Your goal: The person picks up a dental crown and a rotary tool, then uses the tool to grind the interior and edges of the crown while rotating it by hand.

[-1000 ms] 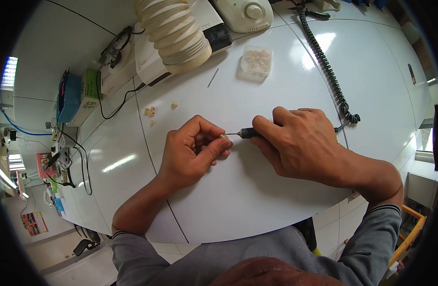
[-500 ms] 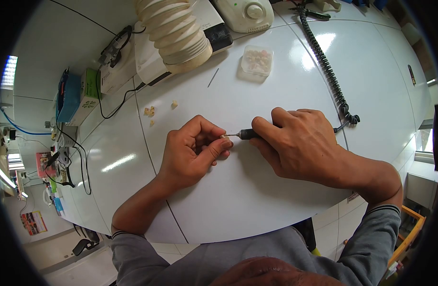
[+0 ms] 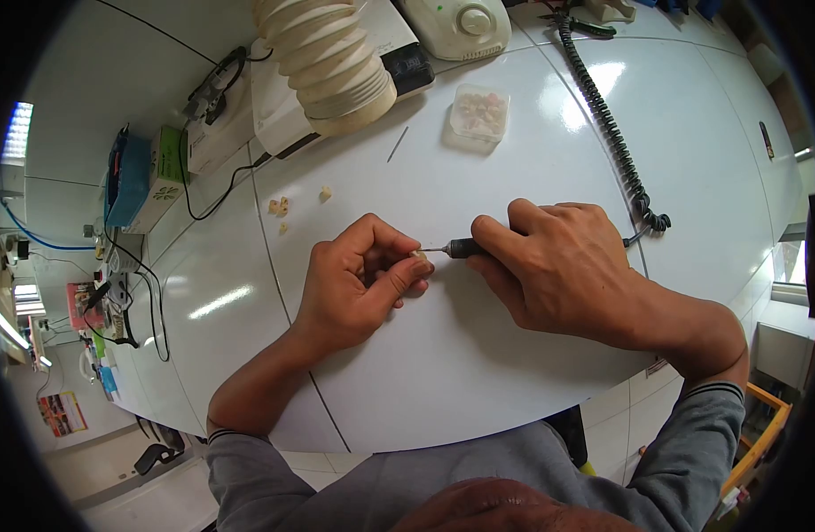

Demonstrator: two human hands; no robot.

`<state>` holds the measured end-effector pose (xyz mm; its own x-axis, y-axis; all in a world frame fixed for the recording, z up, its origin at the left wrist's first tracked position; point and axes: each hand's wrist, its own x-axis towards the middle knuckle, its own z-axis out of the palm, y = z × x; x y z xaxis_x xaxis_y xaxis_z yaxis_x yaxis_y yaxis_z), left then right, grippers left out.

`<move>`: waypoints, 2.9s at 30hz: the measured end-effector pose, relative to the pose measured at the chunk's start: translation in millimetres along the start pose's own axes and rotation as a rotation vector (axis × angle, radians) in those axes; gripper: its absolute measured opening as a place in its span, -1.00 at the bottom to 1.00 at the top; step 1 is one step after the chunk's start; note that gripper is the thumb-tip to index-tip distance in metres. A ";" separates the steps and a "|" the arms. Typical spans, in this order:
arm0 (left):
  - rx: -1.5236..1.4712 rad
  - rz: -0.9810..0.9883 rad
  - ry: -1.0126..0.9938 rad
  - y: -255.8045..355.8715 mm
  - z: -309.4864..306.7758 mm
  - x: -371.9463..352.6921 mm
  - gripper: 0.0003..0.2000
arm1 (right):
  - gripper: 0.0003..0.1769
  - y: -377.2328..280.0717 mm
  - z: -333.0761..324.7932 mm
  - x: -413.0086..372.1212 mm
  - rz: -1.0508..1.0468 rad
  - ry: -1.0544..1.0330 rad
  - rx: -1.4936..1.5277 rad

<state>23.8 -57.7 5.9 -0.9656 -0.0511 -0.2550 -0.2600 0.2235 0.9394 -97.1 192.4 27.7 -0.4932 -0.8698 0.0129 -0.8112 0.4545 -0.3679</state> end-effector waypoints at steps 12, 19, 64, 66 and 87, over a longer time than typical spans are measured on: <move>0.005 0.007 -0.001 0.6 0.4 0.8 -0.83 | -0.76 0.7 3.9 -1.3 -0.013 0.051 -0.032; 0.016 0.012 -0.010 2.2 0.2 0.9 -0.83 | -0.73 0.2 1.3 -0.1 -0.005 0.003 -0.008; -0.016 -0.009 0.017 4.7 1.9 0.3 -0.88 | -0.77 0.3 4.3 -0.7 -0.024 0.074 -0.048; -0.005 0.002 0.012 4.2 2.1 0.0 -0.88 | -0.78 0.3 5.8 -1.3 -0.032 0.086 -0.044; 0.005 0.016 -0.005 1.0 0.9 0.6 -0.82 | -0.71 0.0 -0.6 0.7 -0.007 -0.008 -0.019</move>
<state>23.0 -56.7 6.5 -0.9695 -0.0424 -0.2414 -0.2446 0.2286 0.9423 -97.7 191.8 28.3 -0.4847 -0.8747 0.0081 -0.8208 0.4516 -0.3498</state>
